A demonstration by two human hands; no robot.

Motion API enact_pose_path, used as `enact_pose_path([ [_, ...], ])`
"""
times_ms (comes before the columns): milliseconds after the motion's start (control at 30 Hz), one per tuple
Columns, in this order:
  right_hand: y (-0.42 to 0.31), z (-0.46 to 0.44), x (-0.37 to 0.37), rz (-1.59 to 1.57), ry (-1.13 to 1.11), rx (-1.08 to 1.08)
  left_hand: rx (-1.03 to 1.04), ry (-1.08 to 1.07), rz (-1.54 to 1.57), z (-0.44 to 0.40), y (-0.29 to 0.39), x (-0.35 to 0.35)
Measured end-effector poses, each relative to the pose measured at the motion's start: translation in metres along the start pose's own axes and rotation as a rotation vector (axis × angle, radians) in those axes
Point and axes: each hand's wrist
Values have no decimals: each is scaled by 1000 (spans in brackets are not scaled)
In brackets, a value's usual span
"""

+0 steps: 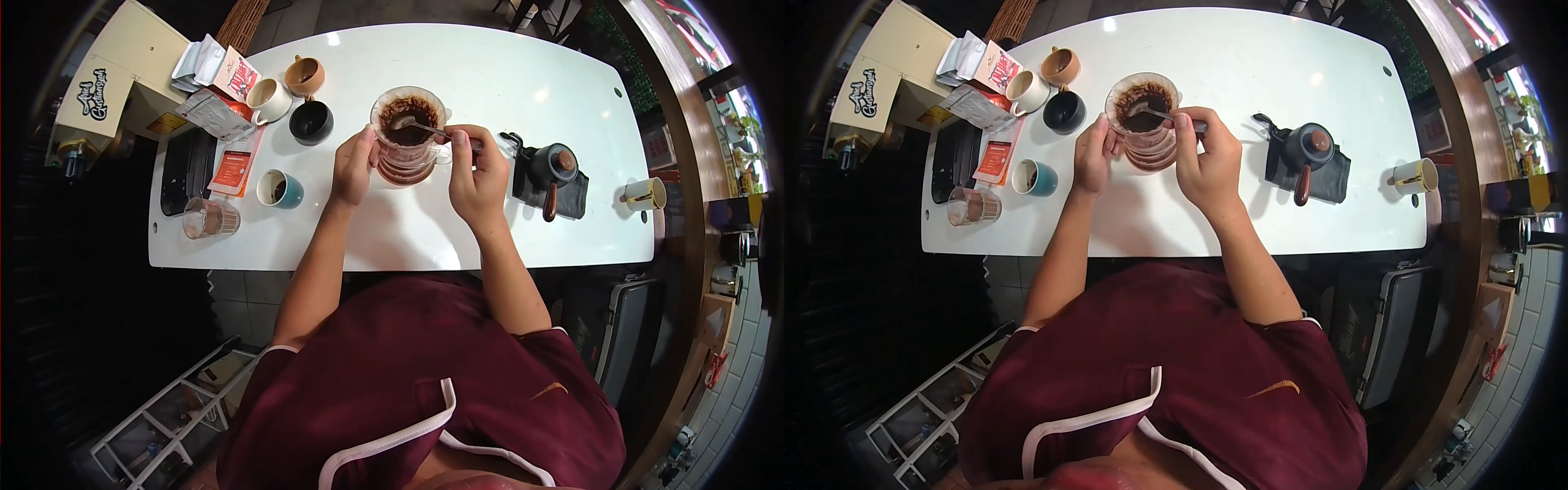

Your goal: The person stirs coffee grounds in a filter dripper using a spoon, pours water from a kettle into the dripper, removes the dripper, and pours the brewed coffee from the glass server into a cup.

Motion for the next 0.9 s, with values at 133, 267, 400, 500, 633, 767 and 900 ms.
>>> enact_pose_path([
  [133, 4, -1, 3, -44, 36, -101, 18, -5, 20, 1, -3, 0],
  [267, -4, 1, 0, 28, 1, -5, 19, -12, 13, 0, -1, 0],
  [400, -3, 0, 1, -7, 27, -50, 16, -10, 21, 0, -3, 0],
  [500, 2, -2, 2, 13, 19, -155, 26, -9, 12, 0, -2, -1],
  [633, -1, -3, -1, 11, 1, -65, 11, -15, -19, 1, -1, -1],
  [767, 6, -3, 1, 20, 13, -180, 26, -32, -22, 0, -2, -2],
  [900, -1, -2, -3, 61, 6, -52, 19, -34, -26, 0, -3, -3],
])
Point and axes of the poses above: each hand's wrist, its own z-axis away from the middle knuckle, its own x-axis out of the palm, y = z × x, and after that the axes turned 6 degrees about x, right-handed
